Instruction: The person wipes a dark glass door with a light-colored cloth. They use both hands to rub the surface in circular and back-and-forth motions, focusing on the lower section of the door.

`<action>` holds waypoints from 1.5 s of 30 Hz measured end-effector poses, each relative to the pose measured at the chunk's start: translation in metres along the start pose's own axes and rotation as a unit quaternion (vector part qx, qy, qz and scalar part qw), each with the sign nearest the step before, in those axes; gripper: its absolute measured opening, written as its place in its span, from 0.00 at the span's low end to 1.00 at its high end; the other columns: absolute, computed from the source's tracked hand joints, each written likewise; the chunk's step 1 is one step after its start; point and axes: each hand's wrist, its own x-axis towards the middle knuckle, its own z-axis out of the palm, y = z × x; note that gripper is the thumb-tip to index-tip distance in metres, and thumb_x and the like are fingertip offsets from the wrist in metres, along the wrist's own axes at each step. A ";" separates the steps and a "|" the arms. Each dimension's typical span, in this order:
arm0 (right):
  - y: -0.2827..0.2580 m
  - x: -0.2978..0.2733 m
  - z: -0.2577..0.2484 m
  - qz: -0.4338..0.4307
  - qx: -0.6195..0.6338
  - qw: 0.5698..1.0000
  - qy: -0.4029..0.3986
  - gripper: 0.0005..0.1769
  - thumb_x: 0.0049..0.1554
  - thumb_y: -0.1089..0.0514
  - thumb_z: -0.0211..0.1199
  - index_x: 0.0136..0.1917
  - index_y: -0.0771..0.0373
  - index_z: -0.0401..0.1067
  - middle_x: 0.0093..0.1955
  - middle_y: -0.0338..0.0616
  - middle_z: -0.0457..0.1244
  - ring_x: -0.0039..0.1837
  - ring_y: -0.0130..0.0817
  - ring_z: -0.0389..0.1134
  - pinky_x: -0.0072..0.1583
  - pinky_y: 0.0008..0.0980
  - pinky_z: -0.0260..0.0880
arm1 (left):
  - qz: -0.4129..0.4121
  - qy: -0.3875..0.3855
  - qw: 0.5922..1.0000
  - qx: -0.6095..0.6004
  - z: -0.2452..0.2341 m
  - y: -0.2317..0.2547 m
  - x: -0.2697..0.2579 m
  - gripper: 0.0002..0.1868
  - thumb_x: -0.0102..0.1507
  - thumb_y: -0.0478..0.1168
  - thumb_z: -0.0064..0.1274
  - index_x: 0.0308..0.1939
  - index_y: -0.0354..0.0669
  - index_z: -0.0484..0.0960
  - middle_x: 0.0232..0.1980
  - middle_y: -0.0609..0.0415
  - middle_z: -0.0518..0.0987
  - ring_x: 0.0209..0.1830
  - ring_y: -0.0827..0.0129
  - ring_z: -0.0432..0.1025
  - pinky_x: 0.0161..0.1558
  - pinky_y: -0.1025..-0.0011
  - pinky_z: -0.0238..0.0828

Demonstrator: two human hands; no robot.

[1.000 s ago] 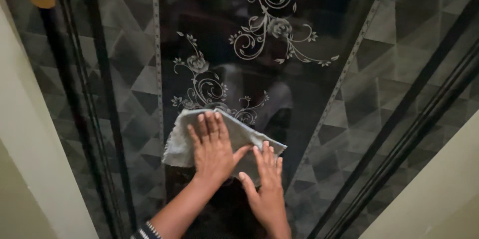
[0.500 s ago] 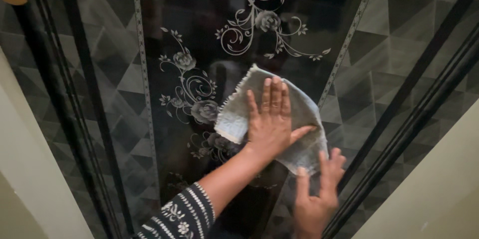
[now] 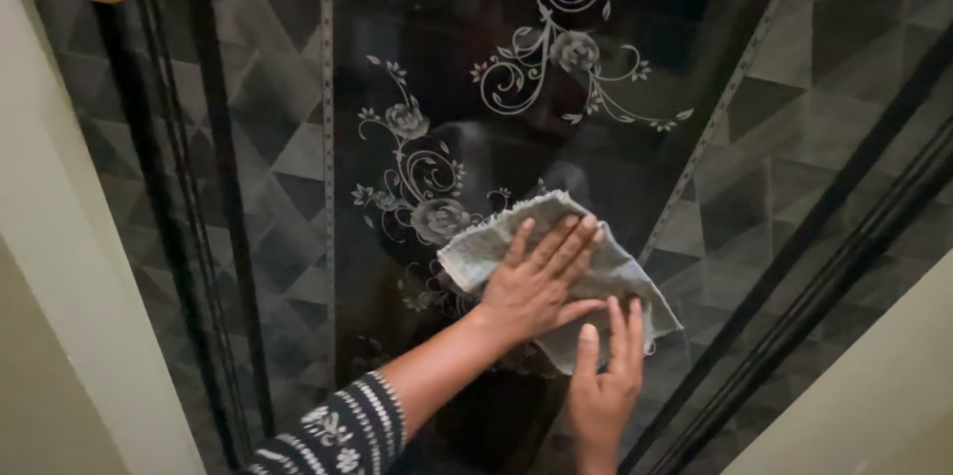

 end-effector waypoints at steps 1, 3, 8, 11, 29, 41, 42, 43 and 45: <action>-0.002 -0.001 0.003 -0.003 0.000 1.000 -0.007 0.25 0.63 0.58 0.58 0.72 0.63 0.67 0.80 0.58 0.54 0.80 0.54 0.56 0.74 0.44 0.56 | -0.006 0.008 1.000 0.003 -0.002 -0.007 -0.006 0.52 0.70 0.77 0.39 0.85 0.46 0.51 0.87 0.48 0.40 0.88 0.60 0.32 0.81 0.47 0.19; -0.004 -0.002 0.005 -0.008 -0.003 1.000 -0.024 0.25 0.63 0.56 0.58 0.72 0.62 0.67 0.82 0.61 0.51 0.81 0.57 0.53 0.74 0.46 0.55 | -0.021 0.023 0.999 0.008 -0.005 -0.017 -0.017 0.50 0.71 0.76 0.39 0.86 0.51 0.51 0.88 0.51 0.40 0.88 0.63 0.32 0.82 0.50 0.18; 0.002 0.006 -0.002 -0.060 -0.012 0.998 -0.026 0.29 0.61 0.58 0.60 0.74 0.65 0.64 0.82 0.61 0.50 0.83 0.57 0.48 0.76 0.44 0.50 | -0.069 0.017 0.996 -0.049 -0.008 -0.011 -0.010 0.49 0.69 0.75 0.42 0.85 0.54 0.51 0.87 0.46 0.42 0.87 0.57 0.32 0.80 0.43 0.19; 0.008 0.012 -0.013 -0.045 0.029 0.998 -0.025 0.31 0.61 0.58 0.60 0.75 0.66 0.62 0.83 0.61 0.49 0.83 0.54 0.50 0.76 0.41 0.52 | -0.076 0.002 0.994 -0.074 -0.002 0.004 0.018 0.50 0.67 0.74 0.43 0.84 0.53 0.51 0.86 0.44 0.42 0.87 0.55 0.32 0.78 0.40 0.20; 0.124 0.018 -0.047 0.116 -0.039 0.981 0.151 0.26 0.62 0.55 0.64 0.70 0.69 0.68 0.66 0.59 0.65 0.63 0.49 0.68 0.63 0.40 0.68 | 0.125 -0.026 0.979 -0.159 0.056 0.126 0.085 0.48 0.63 0.60 0.50 0.84 0.50 0.53 0.87 0.53 0.47 0.88 0.63 0.38 0.83 0.52 0.26; 0.081 -0.002 -0.001 0.054 -0.127 0.984 0.112 0.26 0.55 0.54 0.70 0.61 0.71 0.71 0.61 0.60 0.63 0.62 0.56 0.66 0.64 0.46 0.66 | 0.235 0.036 0.910 -0.340 0.059 0.041 0.037 0.39 0.69 0.46 0.50 0.81 0.36 0.57 0.86 0.45 0.53 0.89 0.55 0.46 0.87 0.52 0.42; 0.070 -0.002 0.005 0.047 -0.101 0.987 0.112 0.26 0.55 0.54 0.70 0.62 0.70 0.71 0.62 0.59 0.62 0.63 0.55 0.66 0.64 0.45 0.66 | 0.238 0.026 0.905 -0.351 0.051 0.026 0.038 0.41 0.69 0.47 0.52 0.81 0.34 0.57 0.86 0.43 0.53 0.89 0.53 0.45 0.88 0.53 0.41; 0.060 -0.003 0.008 0.032 -0.098 0.989 0.104 0.27 0.55 0.54 0.69 0.63 0.70 0.70 0.63 0.59 0.62 0.64 0.55 0.65 0.65 0.46 0.65 | 0.221 0.019 0.910 -0.350 0.042 0.011 0.037 0.43 0.66 0.50 0.53 0.81 0.38 0.57 0.85 0.45 0.53 0.88 0.55 0.46 0.87 0.51 0.38; 0.041 -0.006 0.013 0.002 -0.090 0.992 0.086 0.28 0.55 0.54 0.69 0.65 0.69 0.70 0.66 0.60 0.61 0.66 0.56 0.64 0.66 0.46 0.64 | 0.187 0.004 0.920 -0.345 0.020 -0.018 0.034 0.47 0.61 0.56 0.56 0.80 0.45 0.58 0.84 0.50 0.54 0.86 0.59 0.46 0.84 0.47 0.33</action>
